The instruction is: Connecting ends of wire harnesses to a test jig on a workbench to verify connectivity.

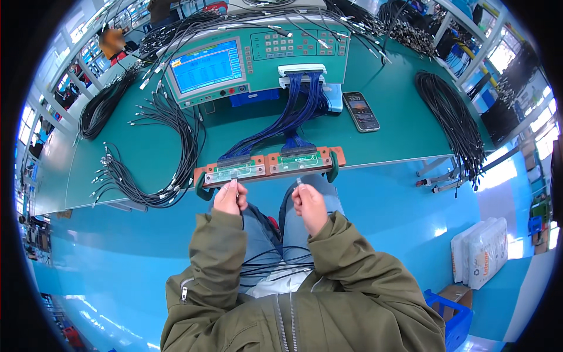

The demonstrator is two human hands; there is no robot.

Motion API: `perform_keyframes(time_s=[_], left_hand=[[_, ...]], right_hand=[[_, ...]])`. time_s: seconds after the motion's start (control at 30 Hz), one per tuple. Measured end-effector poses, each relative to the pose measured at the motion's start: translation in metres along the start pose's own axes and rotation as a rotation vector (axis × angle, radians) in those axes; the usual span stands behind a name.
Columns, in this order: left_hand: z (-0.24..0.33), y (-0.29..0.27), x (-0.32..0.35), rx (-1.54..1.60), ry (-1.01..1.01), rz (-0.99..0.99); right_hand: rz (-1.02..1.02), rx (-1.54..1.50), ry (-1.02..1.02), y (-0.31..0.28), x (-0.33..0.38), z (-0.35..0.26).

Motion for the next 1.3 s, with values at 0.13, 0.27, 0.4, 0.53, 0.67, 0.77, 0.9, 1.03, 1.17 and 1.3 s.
perform_keyframes(time_s=[0.13, 0.27, 0.4, 0.53, 0.67, 0.77, 0.9, 1.03, 1.17, 1.3], left_hand=[[-0.014, 0.006, 0.021, 0.077, -0.064, -0.007], [-0.016, 0.009, 0.038, 0.079, -0.058, -0.006], [-0.012, 0.002, 0.039, -0.055, -0.060, 0.029], [-0.015, 0.000, 0.034, 0.058, -0.151, 0.006], [-0.014, 0.002, 0.033, -0.052, -0.152, 0.009], [-0.013, 0.004, 0.031, -0.108, -0.137, 0.024], [-0.004, 0.001, 0.029, -0.158, -0.073, 0.085], [0.006, 0.003, 0.022, -0.093, -0.066, 0.067], [0.002, 0.001, 0.016, -0.106, -0.090, 0.100], [-0.005, -0.003, 0.015, -0.080, -0.066, 0.123]], right_hand=[[-0.086, -0.033, 0.102, -0.005, -0.001, -0.006], [-0.162, -0.061, 0.137, -0.003, -0.008, -0.007], [-0.203, -0.072, 0.099, 0.001, -0.015, -0.007], [-0.138, -0.128, 0.088, -0.002, -0.015, -0.010], [-0.133, -0.153, 0.097, -0.003, -0.015, -0.009], [-0.111, -0.189, 0.090, -0.001, -0.014, -0.008], [-0.072, -0.264, 0.066, 0.007, -0.014, -0.007], [0.022, -0.335, 0.023, 0.009, -0.016, -0.008], [-0.057, -0.266, 0.024, 0.007, -0.018, -0.010], [-0.077, -0.214, 0.010, 0.009, -0.017, -0.011]])
Point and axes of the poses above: each hand's wrist, its own x-axis away from the middle knuckle, its own y-axis out of the palm, z = x × y, the point moved 8 cm from there along -x, towards the middle knuckle, and after that the axes turned 10 degrees about x, right-handed, at the moved point
